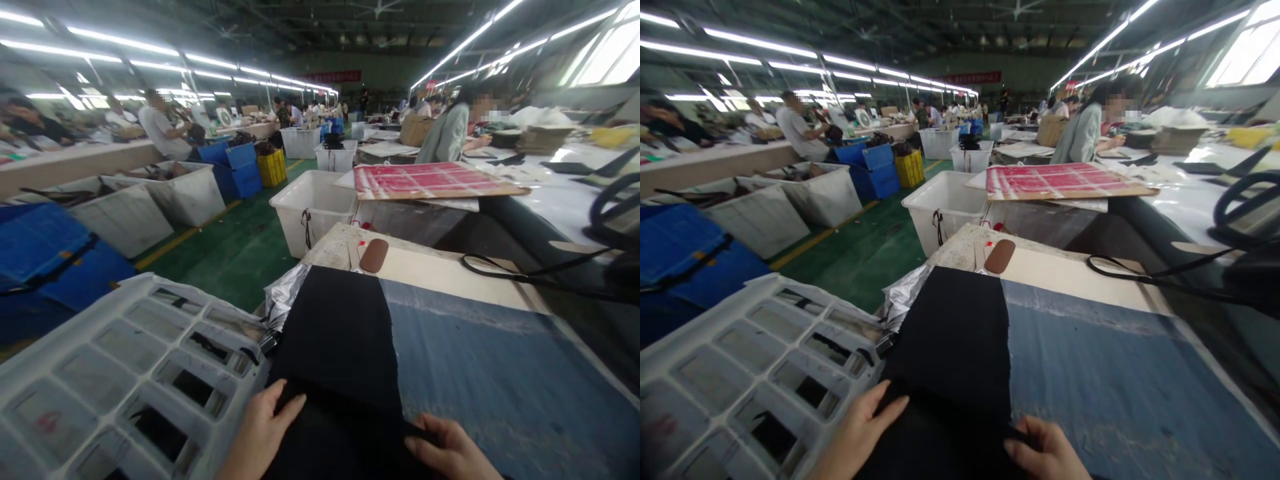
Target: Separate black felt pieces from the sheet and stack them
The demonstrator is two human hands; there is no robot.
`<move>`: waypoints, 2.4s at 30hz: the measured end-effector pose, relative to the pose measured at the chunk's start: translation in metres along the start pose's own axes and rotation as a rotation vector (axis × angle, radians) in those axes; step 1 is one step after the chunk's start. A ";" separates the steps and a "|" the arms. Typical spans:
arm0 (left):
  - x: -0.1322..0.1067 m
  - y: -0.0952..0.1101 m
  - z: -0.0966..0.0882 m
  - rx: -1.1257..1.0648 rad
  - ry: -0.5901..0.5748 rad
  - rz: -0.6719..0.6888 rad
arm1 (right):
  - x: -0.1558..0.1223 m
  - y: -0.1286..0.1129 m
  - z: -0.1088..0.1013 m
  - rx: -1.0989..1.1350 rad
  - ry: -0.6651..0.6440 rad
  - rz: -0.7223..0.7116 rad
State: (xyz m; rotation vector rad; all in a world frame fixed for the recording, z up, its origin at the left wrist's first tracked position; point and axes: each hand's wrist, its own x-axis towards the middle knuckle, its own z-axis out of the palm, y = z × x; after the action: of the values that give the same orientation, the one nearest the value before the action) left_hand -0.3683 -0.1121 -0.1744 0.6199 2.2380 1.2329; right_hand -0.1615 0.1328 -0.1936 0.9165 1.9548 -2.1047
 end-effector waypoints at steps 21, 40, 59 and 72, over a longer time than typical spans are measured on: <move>0.092 -0.019 -0.023 0.467 0.191 -0.052 | 0.108 -0.013 -0.005 -0.511 0.379 -0.157; 0.107 -0.036 -0.019 0.412 0.189 -0.097 | 0.119 -0.012 -0.008 -0.545 0.430 -0.100; 0.111 -0.043 -0.022 0.455 0.102 -0.092 | 0.110 -0.025 0.002 -0.522 0.560 -0.112; 0.086 -0.018 -0.034 0.938 0.306 -0.032 | 0.084 -0.039 -0.002 -0.520 0.588 -0.152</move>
State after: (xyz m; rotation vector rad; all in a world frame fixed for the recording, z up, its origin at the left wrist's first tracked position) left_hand -0.4587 -0.0899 -0.1920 0.7368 3.0352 0.1822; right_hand -0.2472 0.1666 -0.2025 1.3954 2.7336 -1.3302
